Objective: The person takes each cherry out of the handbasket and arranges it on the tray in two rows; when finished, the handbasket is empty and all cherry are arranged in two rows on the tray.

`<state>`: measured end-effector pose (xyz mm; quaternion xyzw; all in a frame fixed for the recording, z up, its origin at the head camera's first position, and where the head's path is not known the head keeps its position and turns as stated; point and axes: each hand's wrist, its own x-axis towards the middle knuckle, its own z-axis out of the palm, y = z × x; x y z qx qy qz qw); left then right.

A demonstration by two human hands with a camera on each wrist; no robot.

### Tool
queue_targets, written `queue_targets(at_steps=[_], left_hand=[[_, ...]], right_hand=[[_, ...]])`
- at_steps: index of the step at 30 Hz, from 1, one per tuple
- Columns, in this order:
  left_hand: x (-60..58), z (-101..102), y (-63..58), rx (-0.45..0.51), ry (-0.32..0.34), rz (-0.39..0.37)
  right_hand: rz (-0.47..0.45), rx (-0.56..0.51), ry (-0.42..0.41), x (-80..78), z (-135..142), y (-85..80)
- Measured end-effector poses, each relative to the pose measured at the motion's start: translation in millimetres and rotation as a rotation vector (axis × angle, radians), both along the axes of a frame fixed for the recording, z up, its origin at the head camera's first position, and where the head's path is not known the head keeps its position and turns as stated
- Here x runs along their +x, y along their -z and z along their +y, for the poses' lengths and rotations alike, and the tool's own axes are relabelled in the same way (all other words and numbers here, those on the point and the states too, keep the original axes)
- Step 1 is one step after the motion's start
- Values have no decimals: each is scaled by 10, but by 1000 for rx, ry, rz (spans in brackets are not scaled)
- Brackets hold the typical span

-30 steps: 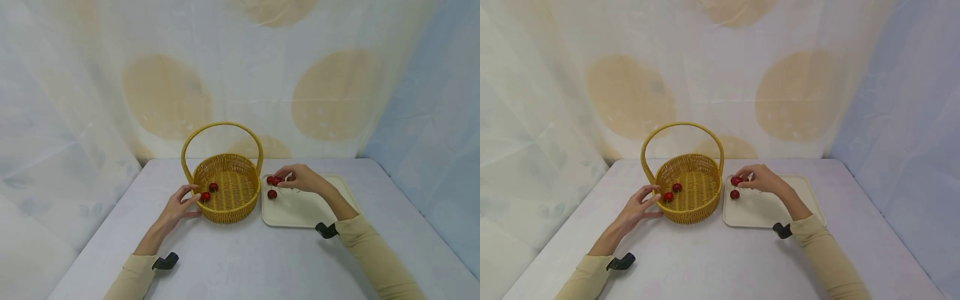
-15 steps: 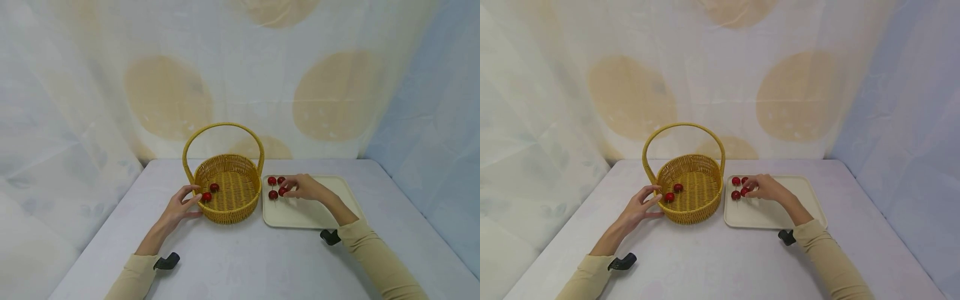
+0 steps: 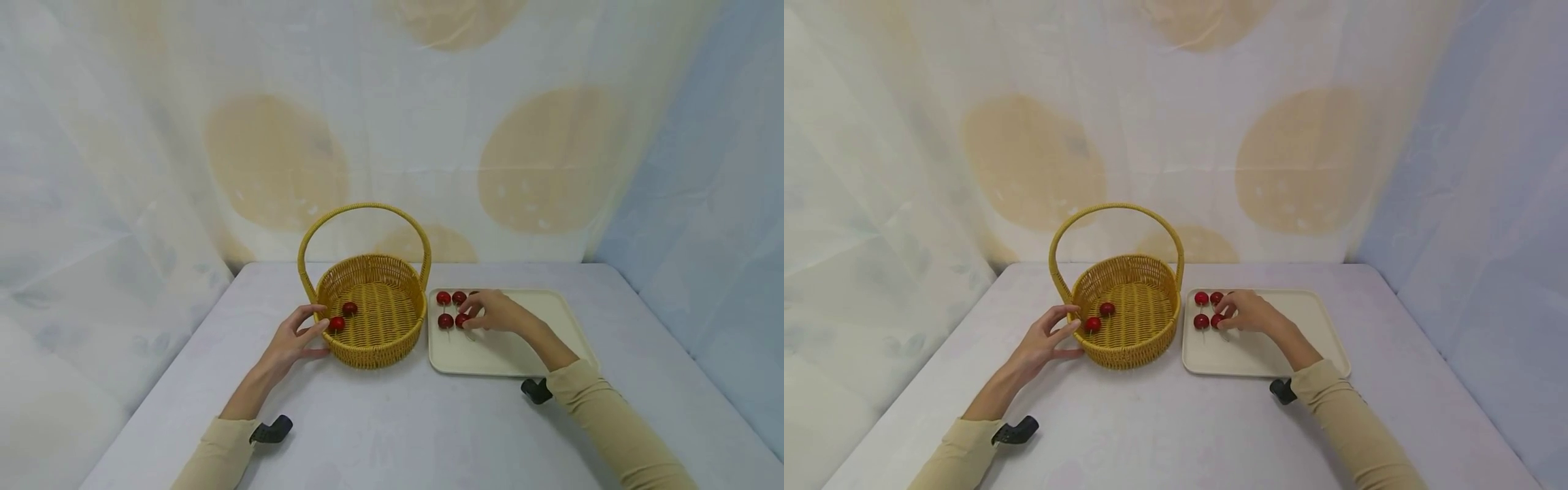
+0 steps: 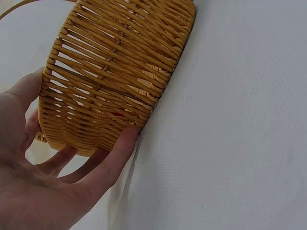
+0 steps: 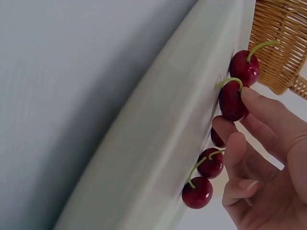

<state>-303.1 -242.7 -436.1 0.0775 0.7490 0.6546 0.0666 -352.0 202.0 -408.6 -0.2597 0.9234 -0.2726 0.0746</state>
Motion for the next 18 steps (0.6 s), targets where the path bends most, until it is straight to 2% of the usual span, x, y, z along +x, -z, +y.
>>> queue_targets(at_steps=[5,10,14,18], left_hand=[[10,-2,-4,-5,-1,2],[7,2,-4,-5,-10,0],[2,6,3,-4,-6,1],[8,7,-14,0,0,-2]], right_hand=[[3,18,19,18,-29,-12],[44,70,12,30,-61,-66],[103,121,5,47,-99,-191],[132,123,6,79,-149,-381]])
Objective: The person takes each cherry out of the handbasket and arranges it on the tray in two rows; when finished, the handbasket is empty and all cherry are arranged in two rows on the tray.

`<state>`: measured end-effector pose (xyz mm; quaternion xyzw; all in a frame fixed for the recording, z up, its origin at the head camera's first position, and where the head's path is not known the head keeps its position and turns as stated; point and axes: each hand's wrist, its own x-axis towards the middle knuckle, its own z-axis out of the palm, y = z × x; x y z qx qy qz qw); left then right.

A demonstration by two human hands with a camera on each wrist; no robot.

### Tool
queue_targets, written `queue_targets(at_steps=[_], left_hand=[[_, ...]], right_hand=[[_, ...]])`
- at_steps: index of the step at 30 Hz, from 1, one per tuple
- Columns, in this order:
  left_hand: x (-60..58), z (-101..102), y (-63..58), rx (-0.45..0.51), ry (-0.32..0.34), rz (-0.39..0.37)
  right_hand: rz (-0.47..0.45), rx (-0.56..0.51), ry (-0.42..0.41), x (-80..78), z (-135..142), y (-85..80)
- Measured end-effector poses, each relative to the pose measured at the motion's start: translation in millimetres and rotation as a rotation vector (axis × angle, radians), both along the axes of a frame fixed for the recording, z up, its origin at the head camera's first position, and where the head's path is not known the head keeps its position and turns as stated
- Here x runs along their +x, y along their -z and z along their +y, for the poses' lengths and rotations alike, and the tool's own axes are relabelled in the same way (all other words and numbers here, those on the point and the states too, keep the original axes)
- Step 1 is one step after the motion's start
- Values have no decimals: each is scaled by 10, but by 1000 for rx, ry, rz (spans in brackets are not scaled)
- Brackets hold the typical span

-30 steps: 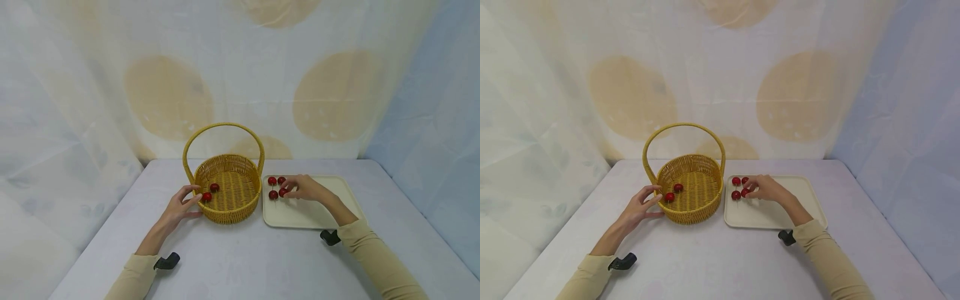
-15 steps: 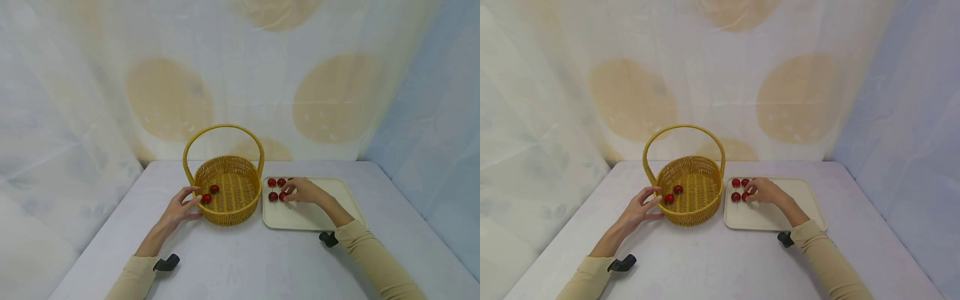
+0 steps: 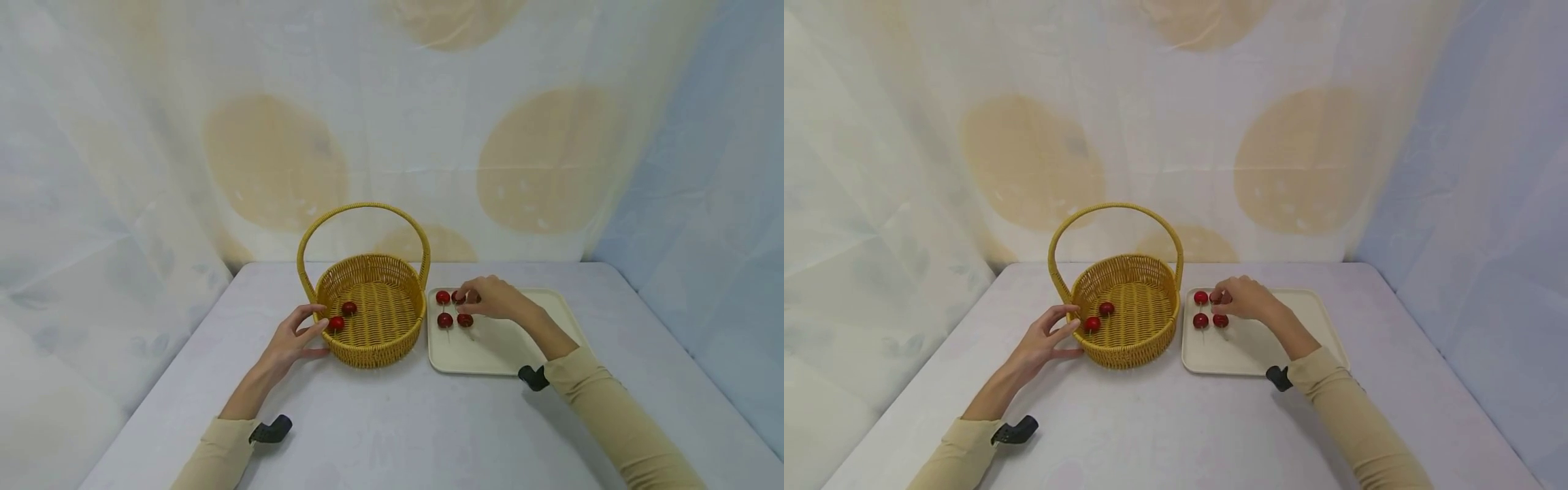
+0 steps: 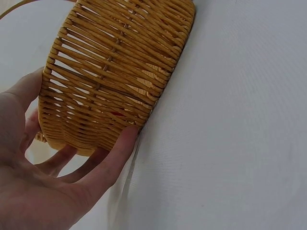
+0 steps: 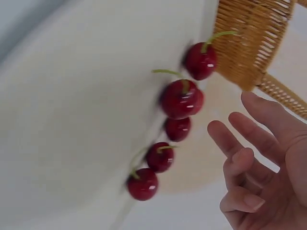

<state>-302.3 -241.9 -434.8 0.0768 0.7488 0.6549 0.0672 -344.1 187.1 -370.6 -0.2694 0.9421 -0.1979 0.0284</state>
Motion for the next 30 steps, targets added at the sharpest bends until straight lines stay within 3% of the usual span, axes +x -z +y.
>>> queue_targets(at_steps=[5,10,23,30], left_hand=[[-8,-6,-21,1,5,8],[-16,-7,-19,3,7,9],[8,4,0,12,5,2],[1,8,2,10,8,1]], right_hand=[[57,-30,-41,46,-159,-229],[72,-51,-86,94,-374,-354],[83,-65,-195,59,-897,-280],[59,-104,-248,0,-1199,-154]])
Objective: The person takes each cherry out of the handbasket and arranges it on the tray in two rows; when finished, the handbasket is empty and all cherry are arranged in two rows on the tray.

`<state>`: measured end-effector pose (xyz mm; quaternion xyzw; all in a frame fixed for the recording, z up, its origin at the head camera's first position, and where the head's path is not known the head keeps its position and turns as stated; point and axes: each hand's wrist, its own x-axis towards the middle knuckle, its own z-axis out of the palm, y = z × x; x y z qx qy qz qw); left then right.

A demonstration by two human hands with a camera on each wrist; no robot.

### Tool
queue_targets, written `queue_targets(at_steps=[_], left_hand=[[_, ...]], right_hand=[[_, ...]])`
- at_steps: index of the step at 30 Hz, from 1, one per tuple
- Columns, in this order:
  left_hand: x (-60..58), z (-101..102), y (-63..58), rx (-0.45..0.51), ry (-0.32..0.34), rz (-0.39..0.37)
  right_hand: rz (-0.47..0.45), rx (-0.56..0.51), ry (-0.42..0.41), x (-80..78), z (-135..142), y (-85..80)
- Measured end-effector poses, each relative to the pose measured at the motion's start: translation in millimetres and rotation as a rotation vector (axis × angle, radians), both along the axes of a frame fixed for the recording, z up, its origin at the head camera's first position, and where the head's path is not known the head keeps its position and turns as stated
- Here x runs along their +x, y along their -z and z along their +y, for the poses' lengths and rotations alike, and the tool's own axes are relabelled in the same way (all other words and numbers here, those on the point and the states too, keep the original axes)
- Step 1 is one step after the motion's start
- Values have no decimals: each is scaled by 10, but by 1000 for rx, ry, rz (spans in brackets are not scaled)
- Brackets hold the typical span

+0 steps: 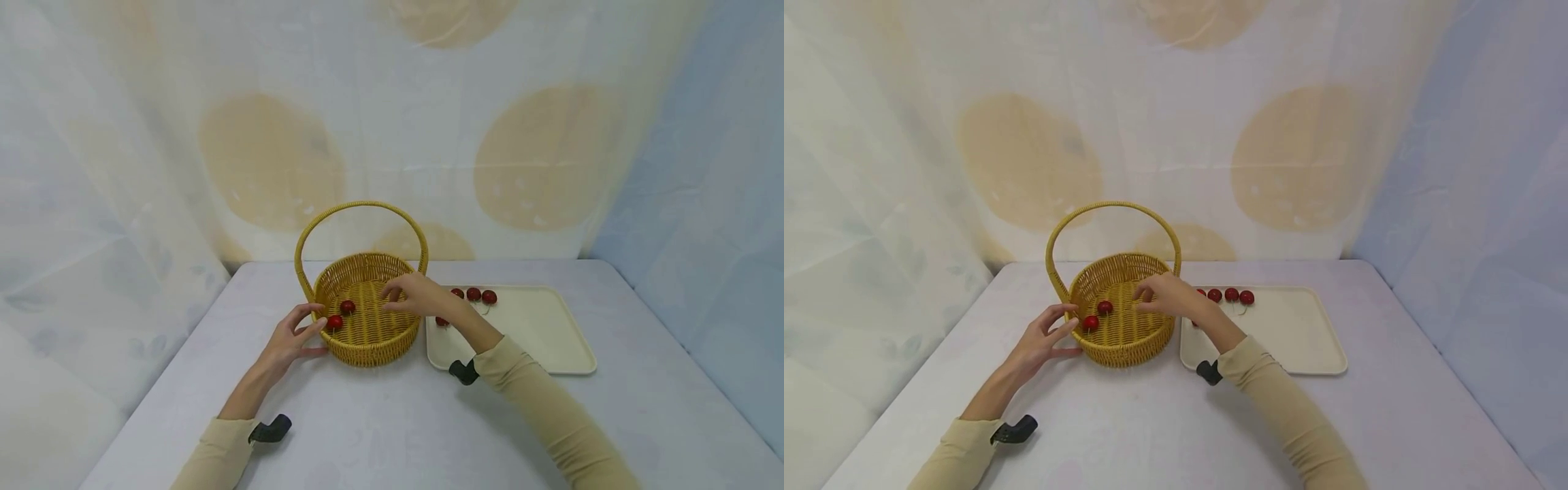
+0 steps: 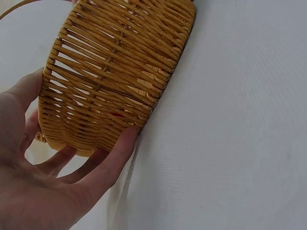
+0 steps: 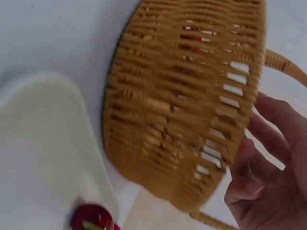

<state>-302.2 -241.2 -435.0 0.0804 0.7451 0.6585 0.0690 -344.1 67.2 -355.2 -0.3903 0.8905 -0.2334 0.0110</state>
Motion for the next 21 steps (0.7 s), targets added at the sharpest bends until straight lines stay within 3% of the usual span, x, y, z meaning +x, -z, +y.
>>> queue_targets(at_steps=[9,21], left_hand=[[0,10,14,-1,-1,-2],[12,1,1,-10,-3,6]], right_hand=[[-63,-11,-35,-64,-308,228],[-113,6,-5,-110,-613,330]])
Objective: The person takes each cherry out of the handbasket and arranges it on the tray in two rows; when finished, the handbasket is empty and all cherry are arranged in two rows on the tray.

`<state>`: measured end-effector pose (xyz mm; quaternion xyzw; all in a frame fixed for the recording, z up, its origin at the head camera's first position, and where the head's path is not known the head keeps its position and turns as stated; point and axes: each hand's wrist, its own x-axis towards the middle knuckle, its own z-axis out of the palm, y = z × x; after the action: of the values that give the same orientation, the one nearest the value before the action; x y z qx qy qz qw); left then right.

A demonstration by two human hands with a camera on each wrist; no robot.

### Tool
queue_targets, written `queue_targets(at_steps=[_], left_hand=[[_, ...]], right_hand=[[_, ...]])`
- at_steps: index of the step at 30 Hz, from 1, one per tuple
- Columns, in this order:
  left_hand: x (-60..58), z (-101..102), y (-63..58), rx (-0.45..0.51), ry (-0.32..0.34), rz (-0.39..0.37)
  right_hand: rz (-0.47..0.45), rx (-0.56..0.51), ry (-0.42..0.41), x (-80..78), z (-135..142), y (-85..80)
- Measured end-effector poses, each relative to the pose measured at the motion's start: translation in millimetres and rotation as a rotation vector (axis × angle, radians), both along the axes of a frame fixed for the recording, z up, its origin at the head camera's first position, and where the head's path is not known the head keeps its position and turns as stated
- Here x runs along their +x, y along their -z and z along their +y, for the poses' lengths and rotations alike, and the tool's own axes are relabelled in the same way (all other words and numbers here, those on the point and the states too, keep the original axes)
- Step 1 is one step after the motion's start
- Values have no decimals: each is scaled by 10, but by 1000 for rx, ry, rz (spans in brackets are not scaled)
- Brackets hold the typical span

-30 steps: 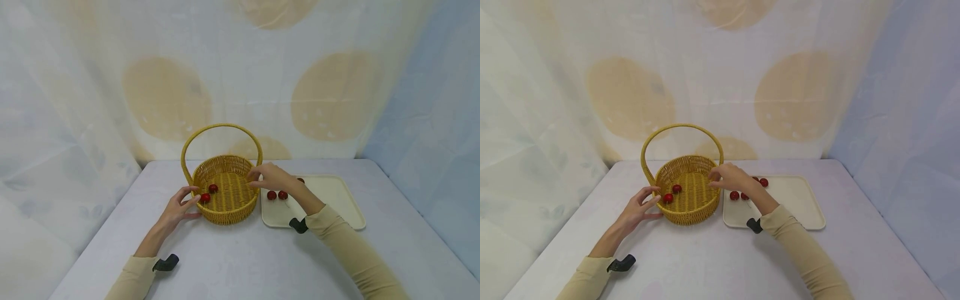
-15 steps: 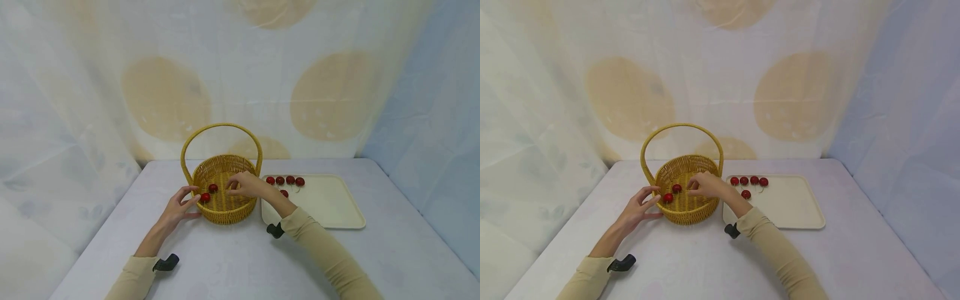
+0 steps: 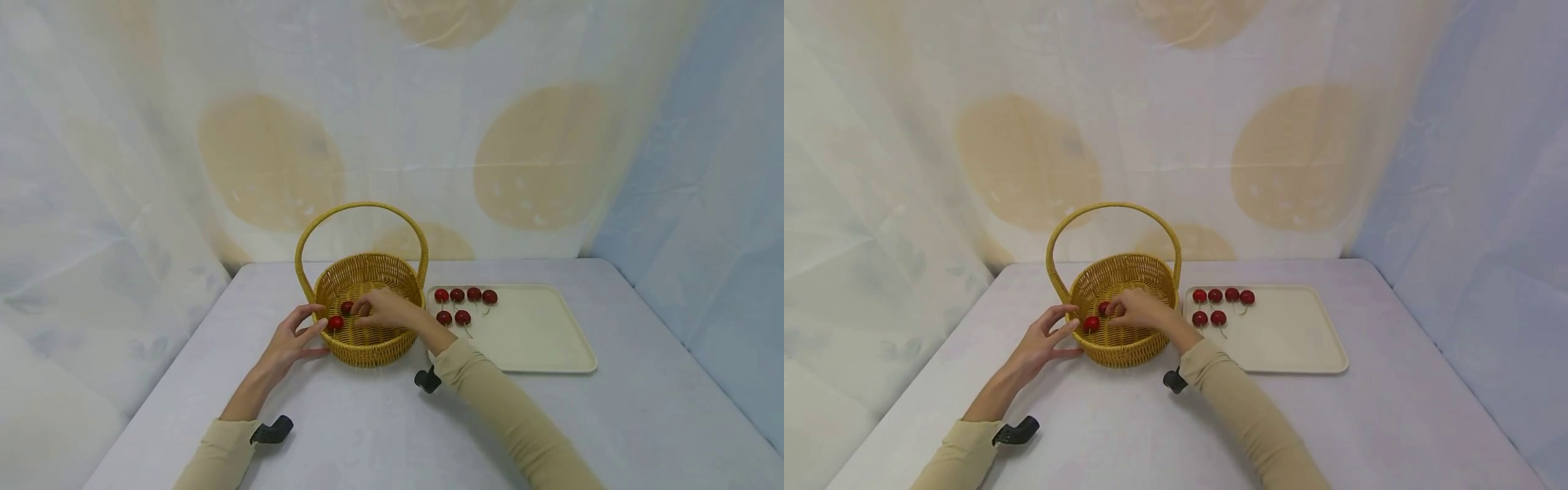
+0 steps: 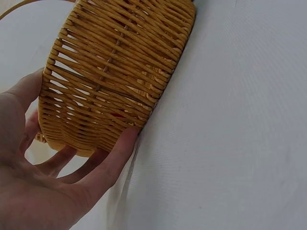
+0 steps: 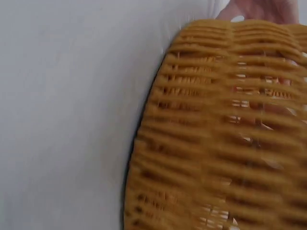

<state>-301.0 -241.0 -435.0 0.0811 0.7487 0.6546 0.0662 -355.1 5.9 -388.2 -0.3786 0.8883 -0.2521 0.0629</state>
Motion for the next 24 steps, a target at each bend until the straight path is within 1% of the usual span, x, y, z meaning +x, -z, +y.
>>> queue_targets(at_steps=[5,11,14,18,24], left_hand=[[-12,-5,13,14,0,-4],[-21,-9,25,18,7,-6],[-20,-4,23,15,4,-9],[-18,0,15,11,-1,-5],[-8,-5,8,16,6,-6]], right_hand=[[-38,-2,10,-3,-148,25],[9,12,27,-13,-284,83],[14,-10,30,-26,-333,103],[14,-23,13,-41,-385,121],[23,39,-29,-42,-416,161]])
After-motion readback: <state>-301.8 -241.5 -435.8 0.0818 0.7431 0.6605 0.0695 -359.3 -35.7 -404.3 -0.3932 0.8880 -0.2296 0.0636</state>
